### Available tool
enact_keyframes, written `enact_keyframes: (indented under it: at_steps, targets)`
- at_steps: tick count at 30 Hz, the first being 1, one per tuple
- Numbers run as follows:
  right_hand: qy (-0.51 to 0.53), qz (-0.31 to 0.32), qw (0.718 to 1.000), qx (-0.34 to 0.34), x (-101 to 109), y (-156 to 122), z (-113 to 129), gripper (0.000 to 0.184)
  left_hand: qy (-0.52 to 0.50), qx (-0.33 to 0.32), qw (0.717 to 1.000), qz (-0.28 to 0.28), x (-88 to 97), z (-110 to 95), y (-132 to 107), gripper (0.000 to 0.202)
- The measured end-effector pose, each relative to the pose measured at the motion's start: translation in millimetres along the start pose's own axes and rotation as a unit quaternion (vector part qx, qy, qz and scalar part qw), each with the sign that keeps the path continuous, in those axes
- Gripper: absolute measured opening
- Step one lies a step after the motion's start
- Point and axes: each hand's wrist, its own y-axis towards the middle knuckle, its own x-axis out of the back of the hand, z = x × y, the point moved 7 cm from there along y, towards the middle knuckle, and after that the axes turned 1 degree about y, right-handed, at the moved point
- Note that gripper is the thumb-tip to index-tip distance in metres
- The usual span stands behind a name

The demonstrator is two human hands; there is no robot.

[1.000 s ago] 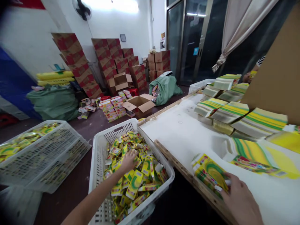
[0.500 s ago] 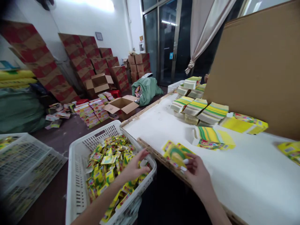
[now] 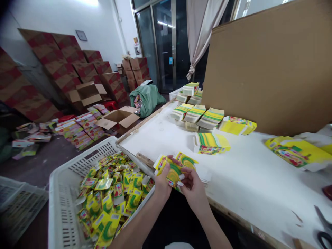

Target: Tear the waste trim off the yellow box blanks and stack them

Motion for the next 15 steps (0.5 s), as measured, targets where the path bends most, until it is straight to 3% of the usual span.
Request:
enact_keyframes:
  at_steps: [6,11,15]
  targets:
    - [-0.036,-0.015,0.999,0.028,-2,-5,3,0.032,0.041,-0.027,0.996,-0.074,7.4,-1,-1,0.024]
    - [-0.094,-0.041,0.993,0.053,-1,-9,3,0.031,0.014,-0.023,0.999,-0.037,4.9,3,-2,0.026]
    - [-0.003,-0.011,1.000,0.010,-9,-9,-8,0.034,-0.025,-0.004,0.998,-0.049,8.5,6,-1,0.023]
